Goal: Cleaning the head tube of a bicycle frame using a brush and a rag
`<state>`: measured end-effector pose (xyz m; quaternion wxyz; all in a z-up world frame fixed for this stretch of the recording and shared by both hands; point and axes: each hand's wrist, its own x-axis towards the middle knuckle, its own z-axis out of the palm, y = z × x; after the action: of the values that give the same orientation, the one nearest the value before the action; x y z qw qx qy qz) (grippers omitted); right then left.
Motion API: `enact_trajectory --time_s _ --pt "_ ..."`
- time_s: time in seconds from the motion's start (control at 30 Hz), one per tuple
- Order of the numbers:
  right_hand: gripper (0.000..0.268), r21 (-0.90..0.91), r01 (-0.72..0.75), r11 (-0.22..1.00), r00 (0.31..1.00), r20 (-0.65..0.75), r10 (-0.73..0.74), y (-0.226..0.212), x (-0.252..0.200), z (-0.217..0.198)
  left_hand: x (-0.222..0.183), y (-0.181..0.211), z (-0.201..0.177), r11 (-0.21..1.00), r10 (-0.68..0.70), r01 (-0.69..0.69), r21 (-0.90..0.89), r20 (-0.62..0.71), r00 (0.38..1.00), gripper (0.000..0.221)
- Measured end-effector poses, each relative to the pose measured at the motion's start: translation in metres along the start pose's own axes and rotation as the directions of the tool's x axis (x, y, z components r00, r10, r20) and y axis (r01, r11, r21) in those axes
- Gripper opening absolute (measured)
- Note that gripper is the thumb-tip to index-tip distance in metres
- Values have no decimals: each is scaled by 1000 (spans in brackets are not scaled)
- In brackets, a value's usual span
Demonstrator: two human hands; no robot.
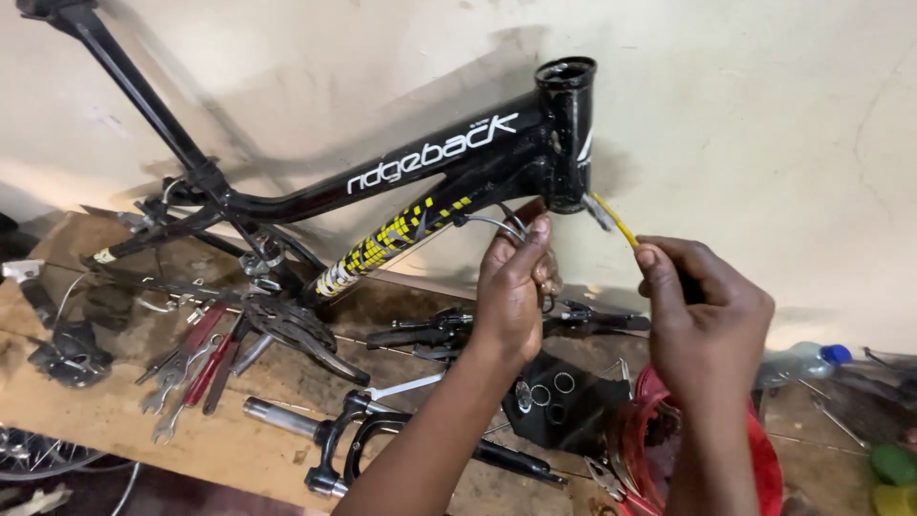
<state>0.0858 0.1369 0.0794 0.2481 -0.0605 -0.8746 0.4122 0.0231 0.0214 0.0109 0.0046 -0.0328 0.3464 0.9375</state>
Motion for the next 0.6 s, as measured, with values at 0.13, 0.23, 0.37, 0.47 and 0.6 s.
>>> enact_trajectory --time_s 0.13,0.23,0.37,0.47,0.6 --pt "15 -129 207 970 974 -68 -217 -5 -9 8 -5 5 5 999 -32 34 39 -33 999 17" --pt "20 -241 254 937 953 -103 -285 -5 -9 16 0 5 4 999 -27 28 36 -45 999 16" --pt "22 -349 226 909 959 -84 -271 -7 -2 15 -2 1 4 1000 7 -8 10 15 1000 17" --pt "21 -189 210 959 974 -39 -221 -6 4 8 -3 6 2 1000 -6 5 28 29 1000 20" --pt "17 57 243 968 970 -42 -241 0 25 18 5 -4 -3 998 5 -3 -61 38 999 24"
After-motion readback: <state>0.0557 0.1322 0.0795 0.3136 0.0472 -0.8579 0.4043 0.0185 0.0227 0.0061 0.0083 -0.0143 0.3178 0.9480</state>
